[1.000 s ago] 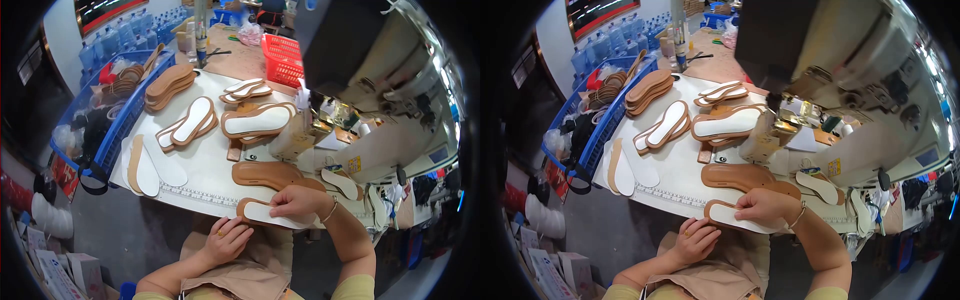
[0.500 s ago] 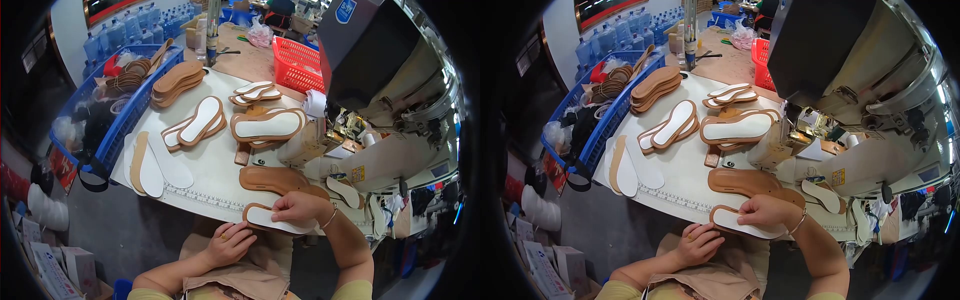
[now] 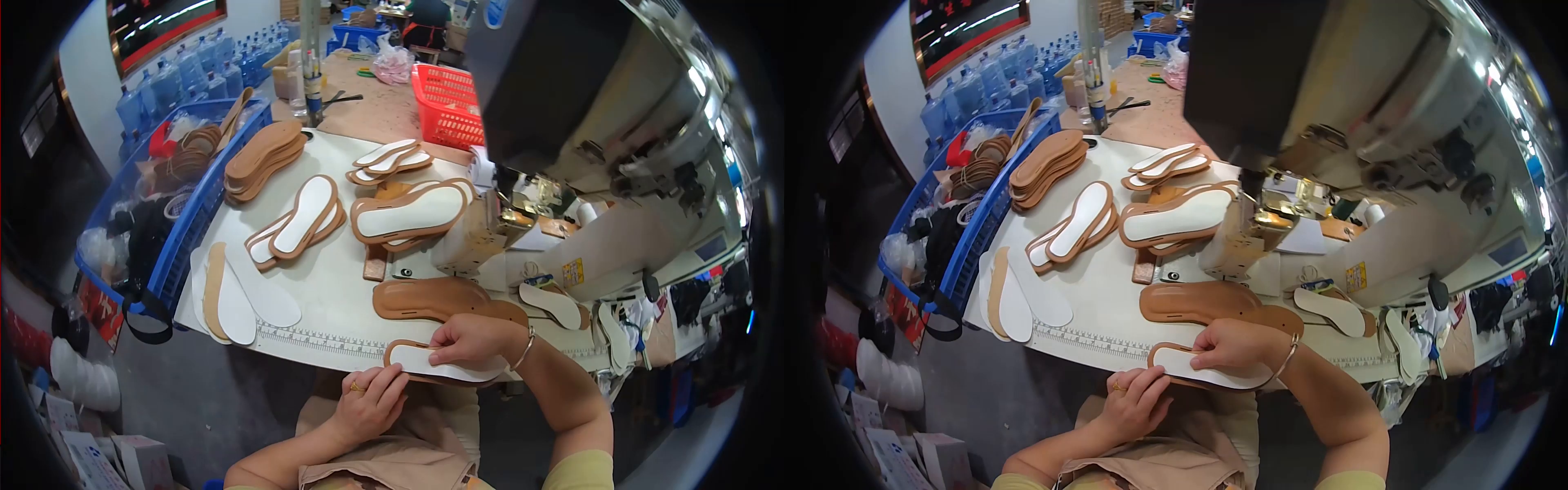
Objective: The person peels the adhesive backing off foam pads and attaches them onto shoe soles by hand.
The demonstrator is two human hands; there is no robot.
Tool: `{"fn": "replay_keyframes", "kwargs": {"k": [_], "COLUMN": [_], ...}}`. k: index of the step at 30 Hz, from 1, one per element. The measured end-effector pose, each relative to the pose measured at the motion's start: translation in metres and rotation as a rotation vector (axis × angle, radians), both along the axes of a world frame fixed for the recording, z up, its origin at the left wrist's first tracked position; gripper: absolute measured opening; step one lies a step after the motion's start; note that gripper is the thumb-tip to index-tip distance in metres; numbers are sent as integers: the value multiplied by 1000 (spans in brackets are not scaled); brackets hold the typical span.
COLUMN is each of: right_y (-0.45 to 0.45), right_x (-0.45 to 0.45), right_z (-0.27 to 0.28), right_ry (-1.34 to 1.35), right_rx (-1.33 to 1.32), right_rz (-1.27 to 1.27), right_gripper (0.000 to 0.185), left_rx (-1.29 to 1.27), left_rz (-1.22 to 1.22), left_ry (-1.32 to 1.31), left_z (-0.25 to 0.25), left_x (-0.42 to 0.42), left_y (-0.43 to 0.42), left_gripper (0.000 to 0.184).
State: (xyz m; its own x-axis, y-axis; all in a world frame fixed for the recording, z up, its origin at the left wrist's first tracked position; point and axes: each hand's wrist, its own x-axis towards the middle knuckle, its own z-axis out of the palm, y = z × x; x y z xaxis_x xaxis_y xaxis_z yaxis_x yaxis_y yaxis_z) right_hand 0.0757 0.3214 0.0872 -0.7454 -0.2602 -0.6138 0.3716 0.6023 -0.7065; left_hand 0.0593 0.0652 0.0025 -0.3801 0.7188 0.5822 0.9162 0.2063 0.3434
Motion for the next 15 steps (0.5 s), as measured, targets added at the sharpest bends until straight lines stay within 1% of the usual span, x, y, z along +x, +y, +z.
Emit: {"fn": "replay_keyframes", "kwargs": {"k": [2, 4, 6, 9, 11, 15], "right_y": [-2, -1, 4, 18, 23, 20], "right_x": [0, 5, 13, 26, 36, 42], "right_z": [5, 11, 17, 16, 17, 18], "right_ry": [40, 66, 73, 123, 141, 151], "right_rx": [69, 65, 154, 213, 186, 87], "right_rz": [40, 7, 18, -4, -46, -114], "right_gripper": [27, 26, 27, 28, 29, 29], "left_rx": [-28, -72, -90, -107, -95, -82], "left_rz": [-8, -5, -23, -30, -13, -11], "left_ry": [5, 15, 17, 24, 34, 41], "left_z": [3, 9, 11, 13, 10, 8], "left_x": [-1, -1, -2, -2, -1, -2], "left_y": [1, 2, 2, 2, 2, 1], "left_gripper": [51, 52, 52, 52, 47, 46]}}
